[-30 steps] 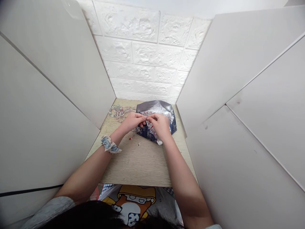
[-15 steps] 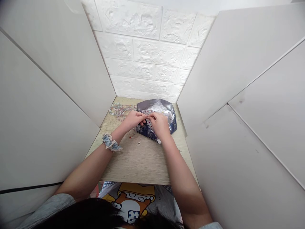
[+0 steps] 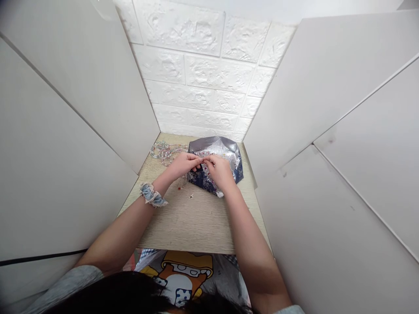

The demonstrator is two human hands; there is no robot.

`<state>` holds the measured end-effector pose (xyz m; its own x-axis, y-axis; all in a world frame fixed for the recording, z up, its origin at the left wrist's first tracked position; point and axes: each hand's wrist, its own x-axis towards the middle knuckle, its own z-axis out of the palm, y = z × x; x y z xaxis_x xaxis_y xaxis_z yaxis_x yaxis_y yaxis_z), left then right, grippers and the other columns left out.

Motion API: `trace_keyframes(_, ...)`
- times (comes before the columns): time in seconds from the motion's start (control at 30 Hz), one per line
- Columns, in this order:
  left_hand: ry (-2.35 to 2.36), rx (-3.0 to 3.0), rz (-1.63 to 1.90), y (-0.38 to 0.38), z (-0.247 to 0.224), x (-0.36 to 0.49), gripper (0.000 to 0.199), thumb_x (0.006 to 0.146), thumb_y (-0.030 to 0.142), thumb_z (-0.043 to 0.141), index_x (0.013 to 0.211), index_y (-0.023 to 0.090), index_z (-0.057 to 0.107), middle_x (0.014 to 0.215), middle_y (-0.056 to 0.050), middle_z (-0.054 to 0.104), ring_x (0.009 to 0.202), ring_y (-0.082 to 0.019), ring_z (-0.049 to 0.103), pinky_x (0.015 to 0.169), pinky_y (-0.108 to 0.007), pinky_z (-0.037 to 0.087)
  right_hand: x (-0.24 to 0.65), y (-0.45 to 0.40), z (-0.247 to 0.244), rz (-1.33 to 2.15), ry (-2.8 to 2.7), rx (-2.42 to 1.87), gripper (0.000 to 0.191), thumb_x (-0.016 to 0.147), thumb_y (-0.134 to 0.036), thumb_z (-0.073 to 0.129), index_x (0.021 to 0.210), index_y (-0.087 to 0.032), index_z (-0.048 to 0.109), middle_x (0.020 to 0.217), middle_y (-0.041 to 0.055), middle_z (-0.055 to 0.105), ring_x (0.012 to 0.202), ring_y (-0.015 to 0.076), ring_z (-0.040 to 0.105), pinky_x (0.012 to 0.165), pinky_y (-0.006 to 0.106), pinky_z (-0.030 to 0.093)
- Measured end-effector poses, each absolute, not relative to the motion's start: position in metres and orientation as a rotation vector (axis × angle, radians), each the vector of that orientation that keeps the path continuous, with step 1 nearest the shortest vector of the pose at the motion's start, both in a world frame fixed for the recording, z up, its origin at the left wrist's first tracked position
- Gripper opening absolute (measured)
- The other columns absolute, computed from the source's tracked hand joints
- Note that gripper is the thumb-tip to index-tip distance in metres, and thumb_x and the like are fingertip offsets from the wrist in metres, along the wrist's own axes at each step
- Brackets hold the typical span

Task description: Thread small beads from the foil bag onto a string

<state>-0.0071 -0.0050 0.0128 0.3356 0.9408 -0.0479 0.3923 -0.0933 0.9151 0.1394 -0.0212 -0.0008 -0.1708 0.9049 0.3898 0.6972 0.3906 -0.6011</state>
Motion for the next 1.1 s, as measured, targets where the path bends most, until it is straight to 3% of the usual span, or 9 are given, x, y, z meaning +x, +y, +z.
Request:
trace_keyframes(0.47,1.154,1.47,0.748,-0.008,0.019,-0.005,0.03,0.067,0.04,0.054,0.062,0.01,0.059,0.048,0.003,0.049,0.041,-0.003,0.035,0.042,-0.018,0.026,0.135,-0.026,0.0,0.222,-1.967,-1.442,0.017,0.08,-0.022,0.034,0.081,-0.019,0.051,0.081,0.0051,0.056,0.076,0.0169,0.049,0.068,0.028,0.036)
trace_keyframes(0.73,1.15,1.478,0.737,-0.006,0.018,-0.007,0.028,0.067,0.038,0.053,0.068,0.011,0.062,0.048,0.003,0.048,0.041,-0.004,0.036,0.042,-0.018,0.027,0.14,-0.025,0.003,0.37,-1.898,-1.337,0.019,0.077,-0.027,0.043,0.087,-0.021,0.057,0.088,0.0033,0.059,0.069,0.0134,0.053,0.067,0.027,0.04)
trace_keyframes(1.1,1.119,1.524,0.695,-0.009,0.024,-0.006,0.027,0.07,0.035,0.051,0.067,0.011,0.06,0.047,0.003,0.049,0.039,-0.003,0.034,0.041,-0.017,0.026,0.14,-0.024,0.004,0.459,-1.812,-1.316,0.019,0.077,-0.026,0.043,0.083,-0.02,0.059,0.081,0.0028,0.061,0.073,0.0143,0.055,0.066,0.026,0.04)
